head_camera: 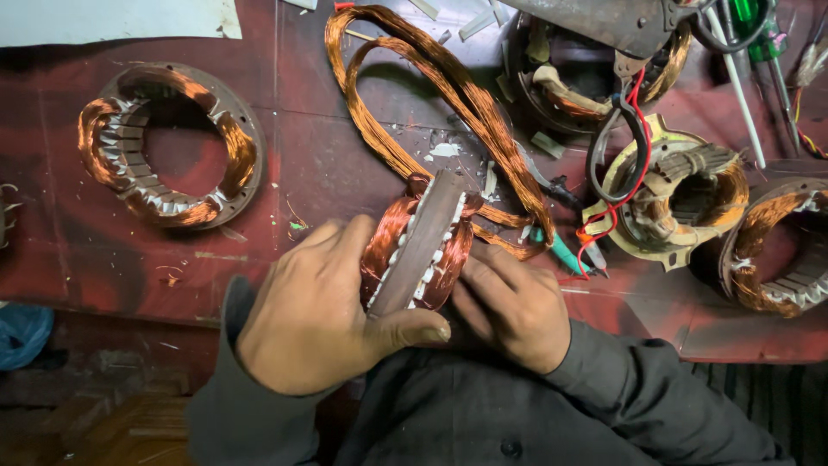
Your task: The person winds copper wire around a motor stator core, inserting white insulating spacers between layers. They rotate the stator and press the wire into the slots by hand, continuing the winding process across the visible segment.
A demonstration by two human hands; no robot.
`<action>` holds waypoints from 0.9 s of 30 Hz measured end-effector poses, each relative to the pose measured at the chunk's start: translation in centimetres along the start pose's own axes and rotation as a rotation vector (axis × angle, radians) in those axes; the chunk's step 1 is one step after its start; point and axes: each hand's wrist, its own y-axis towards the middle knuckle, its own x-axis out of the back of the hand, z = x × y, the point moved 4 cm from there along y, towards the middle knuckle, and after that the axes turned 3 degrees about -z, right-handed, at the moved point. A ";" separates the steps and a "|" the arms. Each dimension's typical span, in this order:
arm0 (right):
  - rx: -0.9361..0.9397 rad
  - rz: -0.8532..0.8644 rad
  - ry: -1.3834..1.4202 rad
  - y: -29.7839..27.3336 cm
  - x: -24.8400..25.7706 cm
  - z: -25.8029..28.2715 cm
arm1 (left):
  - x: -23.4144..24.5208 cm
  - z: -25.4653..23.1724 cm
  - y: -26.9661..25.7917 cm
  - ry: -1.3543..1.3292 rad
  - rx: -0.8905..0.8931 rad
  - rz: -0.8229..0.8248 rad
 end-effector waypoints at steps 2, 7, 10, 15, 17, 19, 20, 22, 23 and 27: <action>-0.006 -0.008 0.008 0.0 0.0 0.0 | 0.0 0.1 0.2 0.014 0.019 0.016; -0.062 0.044 -0.005 0.4 -0.1 0.4 | -0.1 0.1 0.5 0.010 -0.031 0.001; -0.084 0.095 0.025 0.9 0.3 0.6 | -0.1 0.1 0.5 0.015 -0.026 0.010; -0.101 0.190 0.009 1.5 0.7 0.9 | -0.2 0.1 0.6 -0.031 -0.057 0.019; -0.070 0.189 0.004 1.7 0.7 1.4 | -0.2 0.1 0.6 -0.049 -0.069 0.012; -0.091 0.241 -0.042 1.8 0.6 1.5 | -0.3 0.2 0.7 -0.042 -0.049 0.020; -0.101 0.267 -0.065 1.9 0.6 1.6 | -0.3 0.2 0.7 -0.038 -0.038 0.025; -0.119 0.369 -0.100 2.3 0.7 1.3 | -0.4 0.3 0.6 -0.025 -0.034 0.027; -0.127 0.419 -0.118 2.6 0.7 1.1 | -0.4 0.3 0.6 -0.018 -0.033 0.027; -0.159 0.586 -0.226 4.3 1.1 -0.2 | -0.5 0.7 0.9 0.029 0.010 0.054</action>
